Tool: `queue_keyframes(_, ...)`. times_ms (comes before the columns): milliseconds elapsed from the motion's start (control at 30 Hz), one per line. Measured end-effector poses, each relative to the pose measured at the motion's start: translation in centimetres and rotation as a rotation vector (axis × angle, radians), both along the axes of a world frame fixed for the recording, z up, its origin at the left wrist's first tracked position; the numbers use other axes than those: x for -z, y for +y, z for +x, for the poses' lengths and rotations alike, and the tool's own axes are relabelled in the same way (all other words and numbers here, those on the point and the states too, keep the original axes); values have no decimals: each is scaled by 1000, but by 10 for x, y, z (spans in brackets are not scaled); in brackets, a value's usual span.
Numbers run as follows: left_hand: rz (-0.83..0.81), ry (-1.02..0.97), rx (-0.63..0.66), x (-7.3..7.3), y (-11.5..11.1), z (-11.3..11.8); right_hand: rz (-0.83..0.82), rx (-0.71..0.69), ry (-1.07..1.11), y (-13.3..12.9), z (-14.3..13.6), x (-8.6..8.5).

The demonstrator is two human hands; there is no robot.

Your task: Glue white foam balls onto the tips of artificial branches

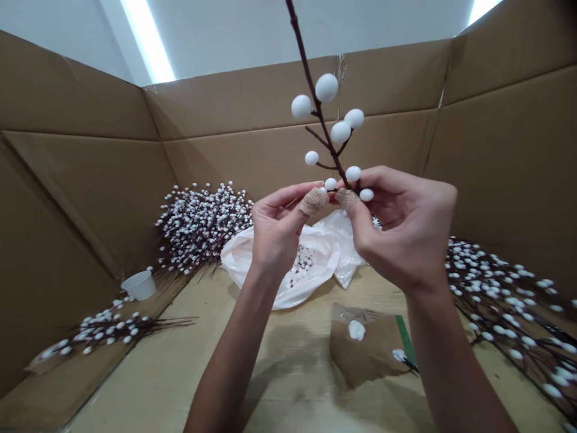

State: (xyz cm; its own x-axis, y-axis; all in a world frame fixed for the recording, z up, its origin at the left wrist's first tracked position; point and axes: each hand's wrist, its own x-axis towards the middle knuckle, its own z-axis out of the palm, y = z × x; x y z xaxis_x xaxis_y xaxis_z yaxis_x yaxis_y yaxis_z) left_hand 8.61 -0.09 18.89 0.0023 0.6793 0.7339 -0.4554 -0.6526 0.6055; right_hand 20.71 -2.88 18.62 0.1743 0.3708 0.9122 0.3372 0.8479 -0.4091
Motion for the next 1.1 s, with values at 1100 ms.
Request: queue_keyframes(1100,-12,88,-89,3,5,-4,39,22,-45,6,4,1)
